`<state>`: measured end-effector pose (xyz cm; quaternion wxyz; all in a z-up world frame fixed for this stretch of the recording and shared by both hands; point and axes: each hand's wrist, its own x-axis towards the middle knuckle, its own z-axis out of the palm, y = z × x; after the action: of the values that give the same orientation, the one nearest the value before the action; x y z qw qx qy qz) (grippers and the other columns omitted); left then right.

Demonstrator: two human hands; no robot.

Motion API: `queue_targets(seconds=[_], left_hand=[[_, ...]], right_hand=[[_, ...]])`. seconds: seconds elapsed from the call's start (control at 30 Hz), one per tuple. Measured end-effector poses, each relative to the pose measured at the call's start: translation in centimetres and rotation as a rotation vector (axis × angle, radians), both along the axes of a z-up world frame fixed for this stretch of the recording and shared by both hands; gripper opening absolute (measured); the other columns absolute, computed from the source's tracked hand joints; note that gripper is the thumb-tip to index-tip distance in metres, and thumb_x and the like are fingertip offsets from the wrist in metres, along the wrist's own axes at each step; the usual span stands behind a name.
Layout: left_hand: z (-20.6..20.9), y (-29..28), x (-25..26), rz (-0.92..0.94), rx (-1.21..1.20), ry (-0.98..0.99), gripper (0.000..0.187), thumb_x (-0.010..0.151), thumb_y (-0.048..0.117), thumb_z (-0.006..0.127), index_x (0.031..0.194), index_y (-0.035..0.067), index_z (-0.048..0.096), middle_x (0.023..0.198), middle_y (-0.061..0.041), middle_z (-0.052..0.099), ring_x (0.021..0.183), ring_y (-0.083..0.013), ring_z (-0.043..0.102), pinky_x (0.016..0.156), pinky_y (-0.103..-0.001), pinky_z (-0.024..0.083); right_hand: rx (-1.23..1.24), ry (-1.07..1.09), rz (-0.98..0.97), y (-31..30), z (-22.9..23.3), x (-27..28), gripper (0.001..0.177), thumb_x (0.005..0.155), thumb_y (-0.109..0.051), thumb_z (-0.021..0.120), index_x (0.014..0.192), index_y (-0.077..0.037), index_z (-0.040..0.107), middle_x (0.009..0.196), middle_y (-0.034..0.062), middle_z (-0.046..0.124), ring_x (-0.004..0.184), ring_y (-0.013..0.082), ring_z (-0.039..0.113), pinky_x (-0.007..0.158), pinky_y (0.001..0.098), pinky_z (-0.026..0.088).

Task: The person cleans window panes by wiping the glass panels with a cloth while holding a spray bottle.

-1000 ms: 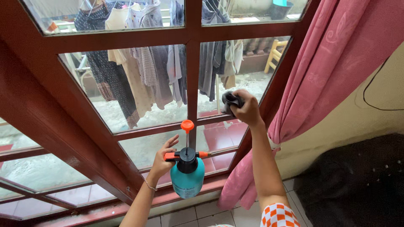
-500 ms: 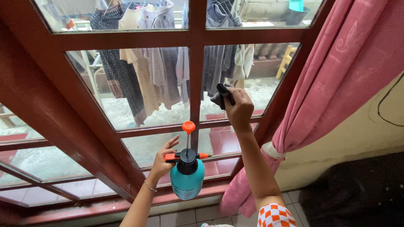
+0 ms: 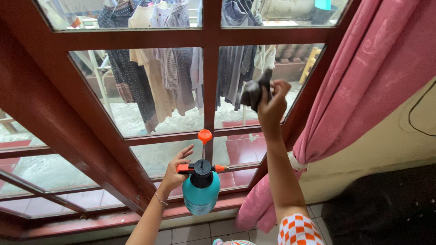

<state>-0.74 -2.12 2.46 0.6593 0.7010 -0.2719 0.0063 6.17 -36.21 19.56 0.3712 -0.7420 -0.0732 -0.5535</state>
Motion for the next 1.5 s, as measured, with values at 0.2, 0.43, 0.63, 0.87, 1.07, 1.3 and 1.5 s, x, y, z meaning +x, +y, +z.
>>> queue_targets(seconds=[0.2,0.43,0.63,0.87,1.07,1.3,1.5], left_hand=[[-0.4,-1.2,0.3,-0.017,-0.066,0.006,0.036,0.058,-0.013,0.062,0.092,-0.001,0.063,0.157,-0.017,0.047,0.144,-0.0362,0.05,0.112,-0.041,0.041],[1.0,-1.6,0.7,-0.022,-0.071,-0.055,0.033,0.059,-0.014,0.059,0.088,-0.001,0.065,0.159,-0.018,0.047,0.145,-0.038,0.049,0.112,-0.044,0.041],[5.4,-0.9,2.5,-0.042,-0.102,-0.142,0.041,0.057,-0.014,0.059,0.095,-0.001,0.068,0.158,-0.019,0.045,0.145,-0.0381,0.047,0.115,-0.044,0.039],[8.7,0.4,4.3,-0.057,-0.088,-0.217,0.022,0.067,-0.01,0.067,0.086,0.002,0.068,0.167,-0.019,0.035,0.157,-0.038,0.029,0.12,-0.052,0.033],[10.6,-0.6,6.6,-0.138,-0.09,-0.197,0.034,0.068,-0.007,0.07,0.099,0.007,0.073,0.167,-0.017,0.034,0.156,-0.038,0.033,0.116,-0.052,0.04],[9.0,-3.6,8.2,-0.308,-0.201,-0.1,0.056,0.06,-0.013,0.056,0.108,0.008,0.075,0.169,-0.016,0.03,0.159,-0.0379,0.025,0.119,-0.055,0.034],[8.5,-2.4,9.5,-0.361,-0.216,-0.005,0.048,0.061,-0.013,0.056,0.104,0.001,0.072,0.169,-0.018,0.032,0.16,-0.0348,0.023,0.125,-0.054,0.025]], right_hand=[[-0.262,-0.227,-0.332,2.5,-0.2,3.5,0.022,0.11,-0.021,0.053,0.123,-0.008,0.065,0.12,0.0176,0.071,0.09,0.029,0.069,0.076,0.037,0.055],[-0.407,-0.184,-0.395,2.7,-0.1,2.8,0.05,0.095,-0.035,0.064,0.137,-0.009,0.062,0.133,0.0156,0.059,0.104,0.0319,0.061,0.09,0.0458,0.054],[-0.244,-0.155,-0.442,-2.5,1.4,4.7,0.055,0.093,-0.017,0.069,0.146,-0.009,0.057,0.132,0.0169,0.06,0.112,0.0284,0.063,0.09,0.0382,0.06],[-0.196,-0.282,-0.358,1.4,4.8,4.7,0.069,0.083,-0.013,0.074,0.149,-0.011,0.055,0.128,0.0153,0.061,0.117,0.0301,0.063,0.1,0.0415,0.059],[-0.322,-0.231,-0.185,6.1,7.3,2.8,0.063,0.088,-0.028,0.085,0.144,-0.014,0.059,0.126,0.0123,0.061,0.108,0.0245,0.064,0.089,0.0367,0.057],[-0.608,-0.15,-0.167,4.3,9.5,0.2,0.069,0.072,-0.02,0.086,0.137,-0.012,0.065,0.116,0.0101,0.058,0.099,0.0291,0.06,0.082,0.0437,0.051],[-0.555,-0.111,-0.067,4.7,9.7,0.3,0.069,0.072,-0.014,0.083,0.139,-0.011,0.065,0.116,0.0103,0.059,0.103,0.0309,0.06,0.086,0.043,0.052]])
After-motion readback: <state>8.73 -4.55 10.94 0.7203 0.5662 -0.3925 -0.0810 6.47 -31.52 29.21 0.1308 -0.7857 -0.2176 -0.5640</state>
